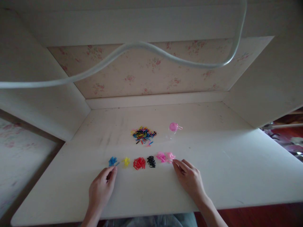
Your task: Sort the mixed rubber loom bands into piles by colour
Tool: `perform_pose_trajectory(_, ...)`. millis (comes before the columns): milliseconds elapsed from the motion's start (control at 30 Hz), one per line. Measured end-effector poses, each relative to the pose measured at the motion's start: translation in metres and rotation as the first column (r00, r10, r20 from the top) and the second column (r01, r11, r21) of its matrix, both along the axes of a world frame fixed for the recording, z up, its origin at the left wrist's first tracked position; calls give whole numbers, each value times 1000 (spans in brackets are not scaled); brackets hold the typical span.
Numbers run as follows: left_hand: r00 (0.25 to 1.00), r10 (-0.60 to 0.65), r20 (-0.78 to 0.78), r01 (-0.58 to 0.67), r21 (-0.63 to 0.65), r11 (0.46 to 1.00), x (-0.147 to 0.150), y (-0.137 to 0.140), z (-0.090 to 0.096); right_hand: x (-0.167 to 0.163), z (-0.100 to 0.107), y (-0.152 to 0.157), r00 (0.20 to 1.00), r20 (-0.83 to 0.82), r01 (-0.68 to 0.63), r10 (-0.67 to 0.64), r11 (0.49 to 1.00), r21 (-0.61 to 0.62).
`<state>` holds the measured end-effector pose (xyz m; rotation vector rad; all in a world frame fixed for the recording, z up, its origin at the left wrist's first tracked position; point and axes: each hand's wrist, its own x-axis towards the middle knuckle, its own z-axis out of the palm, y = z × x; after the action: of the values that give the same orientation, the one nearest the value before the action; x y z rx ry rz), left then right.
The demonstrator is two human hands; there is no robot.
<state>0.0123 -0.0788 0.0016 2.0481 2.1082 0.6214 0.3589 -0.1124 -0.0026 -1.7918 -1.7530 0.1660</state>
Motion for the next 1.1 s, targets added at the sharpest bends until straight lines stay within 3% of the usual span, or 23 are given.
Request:
perform_pose_trajectory(233,1000,11,-10,-11,9,1000,1,-2,1,-6,1,2,984,180,-19,20,1000,-7)
perform_pose_trajectory(533,1000,-6,12,6,24,1000,2,-2,2,-7,0,2,970,235,-52,57,998,-26)
perform_pose_trajectory(1100,998,-29,53,28,28,999,0,-3,-1,-10,4,8,965,227,144,-130,988,-49)
